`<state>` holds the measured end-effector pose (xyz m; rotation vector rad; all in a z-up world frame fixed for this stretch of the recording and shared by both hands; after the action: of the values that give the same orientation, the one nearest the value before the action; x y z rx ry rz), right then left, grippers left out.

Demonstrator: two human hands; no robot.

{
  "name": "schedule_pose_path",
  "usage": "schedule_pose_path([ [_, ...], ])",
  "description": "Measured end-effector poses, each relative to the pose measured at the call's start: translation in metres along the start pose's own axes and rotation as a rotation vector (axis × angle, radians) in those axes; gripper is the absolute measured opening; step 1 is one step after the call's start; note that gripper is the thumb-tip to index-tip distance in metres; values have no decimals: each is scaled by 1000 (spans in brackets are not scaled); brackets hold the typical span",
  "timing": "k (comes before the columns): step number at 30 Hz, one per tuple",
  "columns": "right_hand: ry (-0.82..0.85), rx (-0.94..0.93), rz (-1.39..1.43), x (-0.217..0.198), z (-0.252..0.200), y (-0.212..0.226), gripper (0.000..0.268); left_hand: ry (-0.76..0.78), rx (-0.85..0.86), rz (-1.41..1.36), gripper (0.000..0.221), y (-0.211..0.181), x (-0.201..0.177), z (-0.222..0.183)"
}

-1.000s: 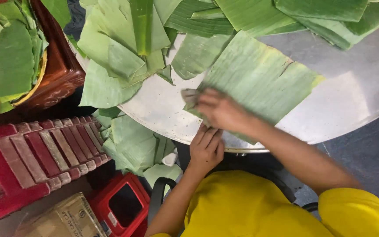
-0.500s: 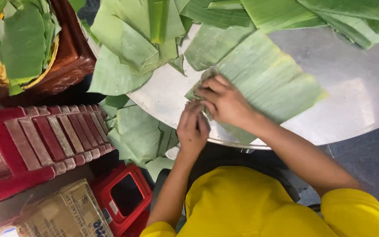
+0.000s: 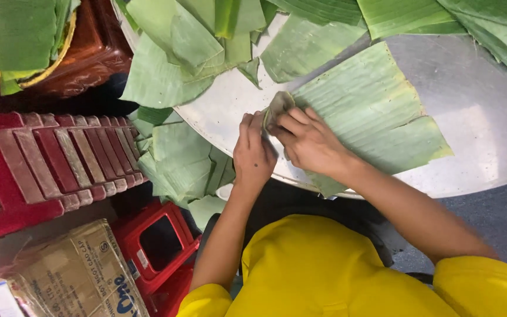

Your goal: Wiping individual banana leaves with a cloth to clean them.

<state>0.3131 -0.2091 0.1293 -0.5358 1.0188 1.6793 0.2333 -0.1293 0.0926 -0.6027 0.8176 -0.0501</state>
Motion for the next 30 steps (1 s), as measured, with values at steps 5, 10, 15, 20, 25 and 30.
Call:
schedule_pose_path([
  [5,-8,-26,17,-9,-24,10,19,-10,64,53,35,1,5,-8],
  [10,11,2,2,-19,-51,21,25,19,47,60,36,-3,6,-5],
  [15,37,43,3,-47,-65,42,20,32,48,60,37,-5,5,-6],
  [20,19,135,23,-64,-87,53,17,-9,112,1,35,-7,2,-4],
  [25,-207,404,48,-109,-93,9,22,33,310,-66,32,-62,-3,-28],
  [30,-188,363,-19,-29,-79,-11,20,64,376,-75,29,-85,10,-59],
])
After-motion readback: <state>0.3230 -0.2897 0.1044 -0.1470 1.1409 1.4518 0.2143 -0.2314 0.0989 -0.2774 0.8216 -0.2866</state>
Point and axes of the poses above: each hand's wrist, its own z-axis towards the middle knuckle, its own x-axis out of the palm, y = z × x, the point moved 9 cm from there along z, towards the middle knuckle, and after that the axes turned 1 degree about y, right-handed, at the moved point
